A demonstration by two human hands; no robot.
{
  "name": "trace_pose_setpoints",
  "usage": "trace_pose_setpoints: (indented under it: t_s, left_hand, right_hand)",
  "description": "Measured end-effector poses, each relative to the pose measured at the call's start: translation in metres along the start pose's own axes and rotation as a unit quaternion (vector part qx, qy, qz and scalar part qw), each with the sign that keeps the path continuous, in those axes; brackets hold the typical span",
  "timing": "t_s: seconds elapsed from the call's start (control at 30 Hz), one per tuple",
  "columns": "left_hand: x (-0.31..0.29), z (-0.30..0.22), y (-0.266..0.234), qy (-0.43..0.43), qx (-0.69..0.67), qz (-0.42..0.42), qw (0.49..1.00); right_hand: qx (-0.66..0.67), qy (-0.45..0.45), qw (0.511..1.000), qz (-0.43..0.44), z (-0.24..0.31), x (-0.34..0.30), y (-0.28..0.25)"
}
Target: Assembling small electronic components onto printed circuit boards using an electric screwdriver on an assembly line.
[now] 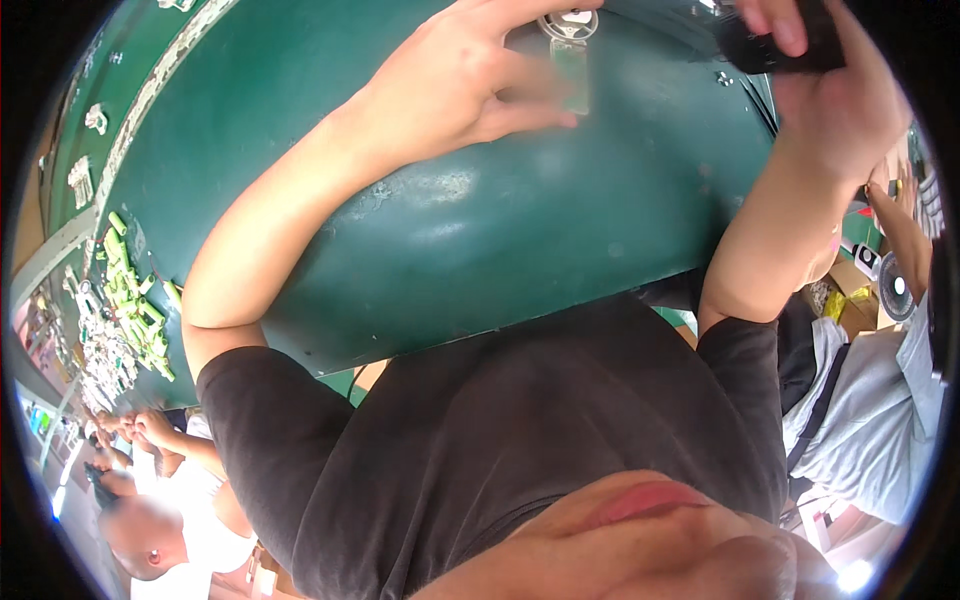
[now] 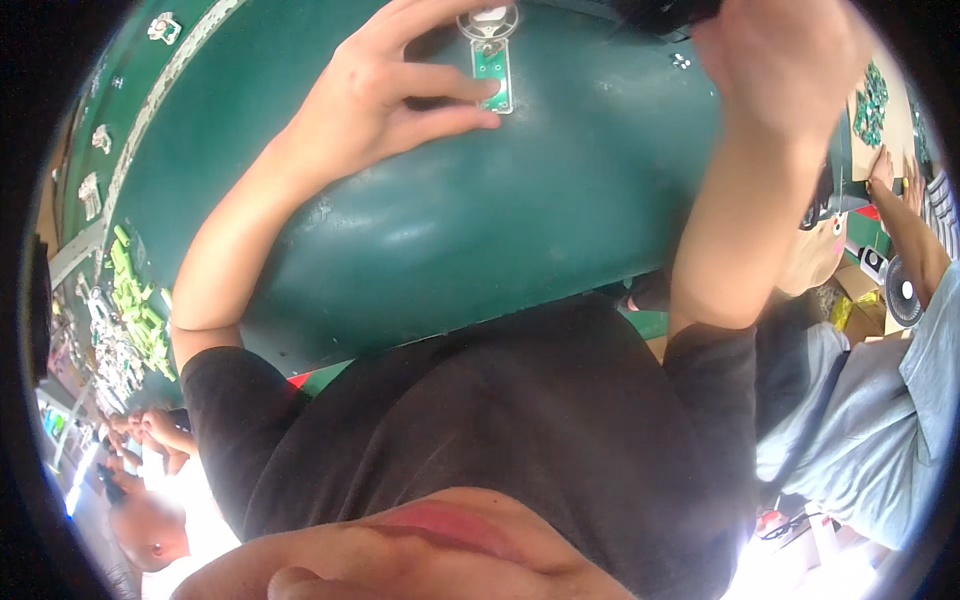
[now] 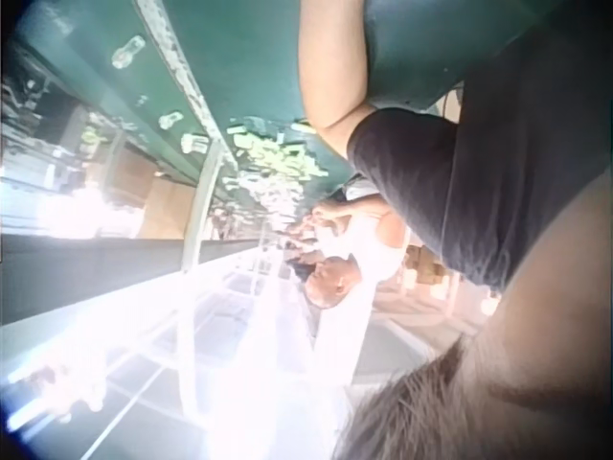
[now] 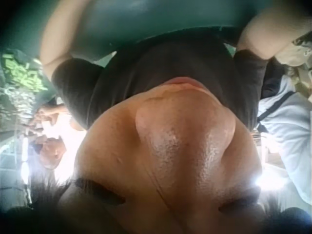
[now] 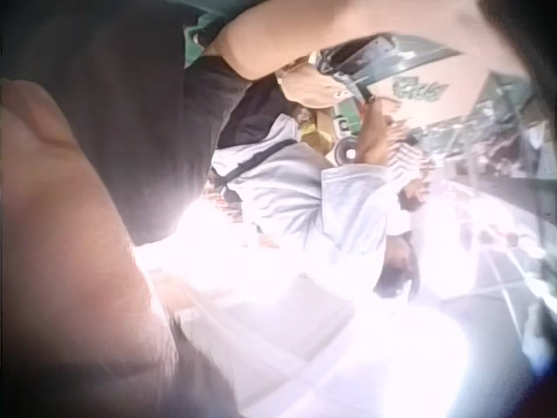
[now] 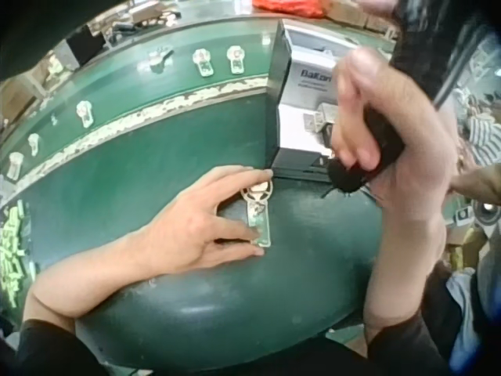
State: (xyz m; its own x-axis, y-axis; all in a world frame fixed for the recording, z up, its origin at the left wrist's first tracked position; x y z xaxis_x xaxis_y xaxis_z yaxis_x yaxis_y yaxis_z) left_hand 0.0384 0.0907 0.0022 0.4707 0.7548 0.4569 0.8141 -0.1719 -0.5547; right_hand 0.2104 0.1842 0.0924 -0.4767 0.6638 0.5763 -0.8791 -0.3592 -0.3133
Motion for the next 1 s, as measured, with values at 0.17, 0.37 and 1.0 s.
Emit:
trace_pose_setpoints:
  t_s: [0.17, 0.37, 1.0]
  left_hand:
    - [0.001, 0.000, -0.001, 0.036, 0.000, -0.012, 0.999]
    - [0.001, 0.000, -0.001, 0.012, -0.020, 0.002, 1.000]
    - [-0.005, -0.023, -0.044, -0.241, 0.199, 0.060, 0.948]
  right_hand:
    - [0.106, -0.068, 0.991, 0.043, -0.002, -0.009, 0.028]
    - [0.131, -0.126, 0.982, 0.046, -0.010, -0.017, 0.042]
    - [0.178, 0.039, 0.979, -0.090, -0.009, -0.042, 0.061]
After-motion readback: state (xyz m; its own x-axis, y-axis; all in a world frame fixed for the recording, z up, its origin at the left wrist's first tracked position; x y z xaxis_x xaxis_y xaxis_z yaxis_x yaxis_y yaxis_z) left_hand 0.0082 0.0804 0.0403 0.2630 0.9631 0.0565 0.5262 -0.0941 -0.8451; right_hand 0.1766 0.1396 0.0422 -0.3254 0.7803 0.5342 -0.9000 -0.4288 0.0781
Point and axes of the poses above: each hand's wrist, its own x-axis towards the middle knuckle, its own y-axis out of the palm, z = x × y, the point moved 4 cm from there along x, towards the middle knuckle, and after that the axes turned 9 degrees about -x, right-handed, at the moved point
